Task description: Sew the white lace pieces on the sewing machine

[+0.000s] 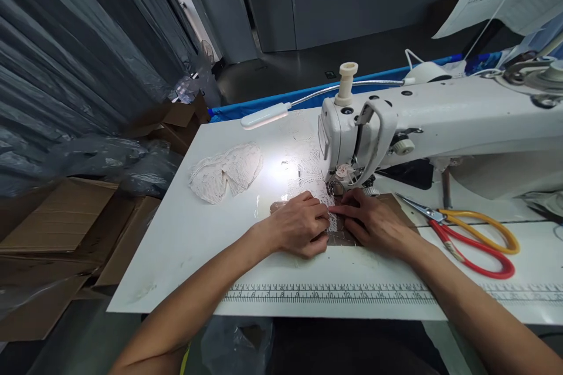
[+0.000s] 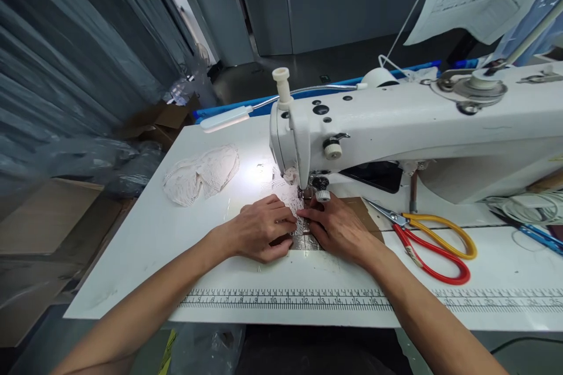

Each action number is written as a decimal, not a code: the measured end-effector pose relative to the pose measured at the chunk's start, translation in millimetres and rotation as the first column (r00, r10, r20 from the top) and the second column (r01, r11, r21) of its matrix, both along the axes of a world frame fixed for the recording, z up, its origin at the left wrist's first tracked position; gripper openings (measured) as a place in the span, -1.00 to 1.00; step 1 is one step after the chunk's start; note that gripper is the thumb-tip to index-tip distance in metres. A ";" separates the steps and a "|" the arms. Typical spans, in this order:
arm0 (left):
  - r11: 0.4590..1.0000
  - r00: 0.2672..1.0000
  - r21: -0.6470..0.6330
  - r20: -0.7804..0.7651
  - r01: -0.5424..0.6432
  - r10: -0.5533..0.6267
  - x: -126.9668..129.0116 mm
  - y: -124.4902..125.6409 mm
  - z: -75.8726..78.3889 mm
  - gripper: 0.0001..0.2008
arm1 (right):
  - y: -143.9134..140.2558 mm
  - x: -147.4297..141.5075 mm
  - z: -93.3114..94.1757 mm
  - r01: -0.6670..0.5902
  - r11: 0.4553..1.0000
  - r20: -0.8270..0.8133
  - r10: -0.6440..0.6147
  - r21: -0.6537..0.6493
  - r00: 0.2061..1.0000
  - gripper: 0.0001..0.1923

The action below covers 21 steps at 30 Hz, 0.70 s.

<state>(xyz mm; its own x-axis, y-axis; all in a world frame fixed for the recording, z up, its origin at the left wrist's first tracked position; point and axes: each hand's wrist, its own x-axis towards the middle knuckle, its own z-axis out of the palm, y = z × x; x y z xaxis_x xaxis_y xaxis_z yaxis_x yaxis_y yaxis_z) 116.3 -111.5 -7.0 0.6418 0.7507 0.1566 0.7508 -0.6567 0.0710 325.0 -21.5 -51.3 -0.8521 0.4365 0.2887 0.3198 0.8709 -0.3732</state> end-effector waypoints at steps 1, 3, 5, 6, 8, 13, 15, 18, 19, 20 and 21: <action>1.000 1.000 0.007 0.007 -0.019 0.019 1.0 -0.8 -1.0 -0.78 | -0.6 -0.4 -0.4 0.008 1.000 -0.001 -0.008 0.011 1.000 -0.64; 0.999 0.999 0.020 0.017 -0.050 0.050 2.8 -3.4 -3.6 -0.76 | -1.7 -1.5 -0.8 0.018 0.999 0.000 -0.018 0.036 1.000 -0.63; 0.997 0.997 0.027 0.013 -0.072 0.072 4.1 -6.1 -5.8 -0.73 | -2.4 -3.3 -0.2 0.032 0.998 0.004 -0.033 0.063 0.999 -0.61; 0.996 0.997 0.028 0.007 -0.082 0.081 4.6 -7.2 -6.6 -0.72 | -2.6 -4.5 0.2 0.039 0.996 0.007 -0.040 0.076 0.999 -0.61; 0.994 0.994 0.030 -0.003 -0.105 0.105 5.2 -8.5 -7.8 -0.70 | -2.6 -7.2 0.8 0.052 0.992 0.024 -0.055 0.111 0.998 -0.59; 0.986 0.987 0.043 -0.002 -0.163 0.164 5.1 -8.0 -11.7 -0.65 | -1.1 -12.1 1.0 0.102 0.967 0.064 -0.120 0.234 0.991 -0.57; 0.984 0.985 0.046 0.002 -0.174 0.174 4.7 -7.4 -13.9 -0.62 | -0.4 -11.4 2.3 0.094 0.964 0.054 -0.111 0.248 0.992 -0.57; 0.981 0.982 0.041 0.006 -0.189 0.189 4.2 -6.3 -17.1 -0.59 | -0.4 -8.6 5.4 0.044 0.982 0.040 -0.052 0.182 0.998 -0.56; 0.980 0.981 0.041 0.010 -0.195 0.195 4.0 -5.8 -17.9 -0.59 | -0.6 -7.8 6.2 0.033 0.987 0.037 -0.040 0.158 0.999 -0.56; 0.979 0.980 0.041 0.015 -0.200 0.200 3.7 -5.3 -18.7 -0.59 | -0.9 -7.3 6.7 0.035 0.989 0.034 -0.041 0.146 0.999 -0.56; 0.978 0.979 0.041 0.020 -0.205 0.204 3.3 -4.8 -19.5 -0.58 | -1.1 -6.9 6.9 0.044 0.988 0.035 -0.049 0.145 0.998 -0.56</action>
<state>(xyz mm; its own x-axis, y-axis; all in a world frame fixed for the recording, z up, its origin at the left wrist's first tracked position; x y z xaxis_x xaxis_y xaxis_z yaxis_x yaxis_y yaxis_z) 119.6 -116.3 -26.5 0.4728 0.8582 0.2000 0.8685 -0.4922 0.0587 318.1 -22.6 -44.4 -0.8434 0.4323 0.3191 0.3729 0.8985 -0.2316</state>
